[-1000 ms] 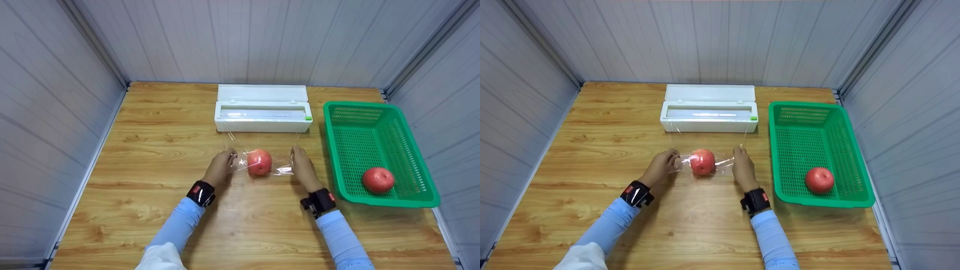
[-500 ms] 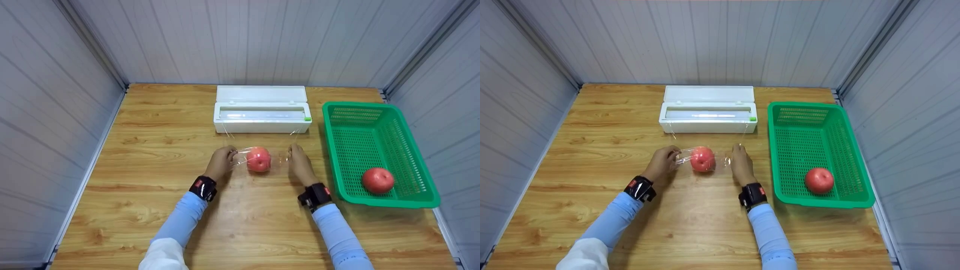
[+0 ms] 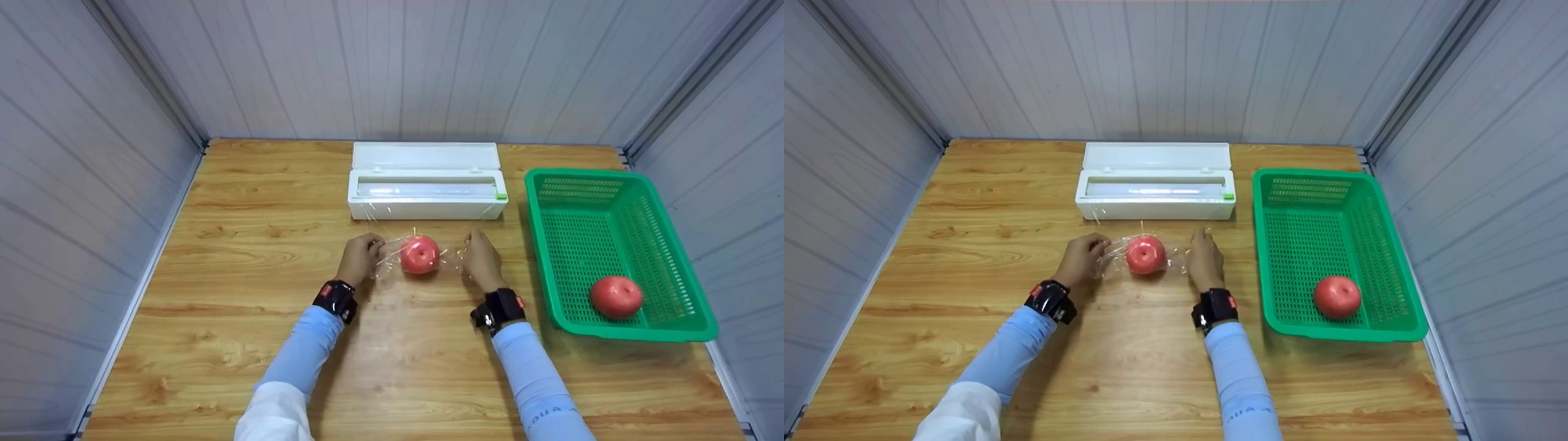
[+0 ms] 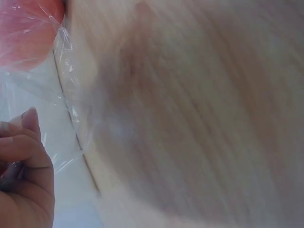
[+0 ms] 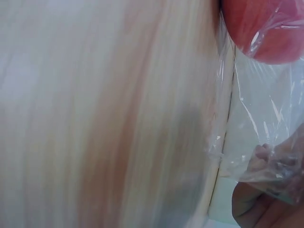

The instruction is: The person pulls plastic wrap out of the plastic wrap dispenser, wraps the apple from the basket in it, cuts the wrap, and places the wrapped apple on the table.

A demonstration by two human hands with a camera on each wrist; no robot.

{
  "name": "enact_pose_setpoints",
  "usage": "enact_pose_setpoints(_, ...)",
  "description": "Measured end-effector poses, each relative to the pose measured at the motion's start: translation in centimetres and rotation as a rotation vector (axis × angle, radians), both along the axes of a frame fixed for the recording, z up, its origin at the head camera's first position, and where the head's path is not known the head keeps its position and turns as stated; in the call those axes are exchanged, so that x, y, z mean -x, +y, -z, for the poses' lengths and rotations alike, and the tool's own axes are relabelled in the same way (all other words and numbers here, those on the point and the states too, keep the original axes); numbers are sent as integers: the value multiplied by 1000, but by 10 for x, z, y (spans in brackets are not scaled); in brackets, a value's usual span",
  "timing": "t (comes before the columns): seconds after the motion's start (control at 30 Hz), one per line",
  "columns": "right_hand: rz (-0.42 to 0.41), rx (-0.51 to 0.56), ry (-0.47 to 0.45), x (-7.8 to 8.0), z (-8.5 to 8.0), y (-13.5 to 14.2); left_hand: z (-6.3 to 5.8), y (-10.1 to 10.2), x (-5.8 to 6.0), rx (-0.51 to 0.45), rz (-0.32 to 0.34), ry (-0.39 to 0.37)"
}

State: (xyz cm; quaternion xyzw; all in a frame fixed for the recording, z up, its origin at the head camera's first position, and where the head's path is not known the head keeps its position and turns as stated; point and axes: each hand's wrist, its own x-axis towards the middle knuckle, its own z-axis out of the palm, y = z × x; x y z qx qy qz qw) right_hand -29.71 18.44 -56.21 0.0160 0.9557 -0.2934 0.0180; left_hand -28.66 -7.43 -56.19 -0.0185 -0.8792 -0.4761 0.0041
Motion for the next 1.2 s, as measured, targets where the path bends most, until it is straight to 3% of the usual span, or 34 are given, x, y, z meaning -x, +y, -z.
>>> enact_pose_setpoints(0.37,59,70,24,8,1,-1,6,3,8,-86,-58,-35)
enact_pose_setpoints(0.6,76,67,30,13,-3,-1,9,3,12,-232,-107,-90)
enact_pose_setpoints(0.77,80,81,23,15,-3,-2,11,0,16,-260,-123,-120)
enact_pose_setpoints(1.03,57,80,22,20,1,0,10,-2,19,-477,-149,-252)
enact_pose_setpoints(1.2,37,95,39,20,0,1,7,-7,19,-449,-149,-242)
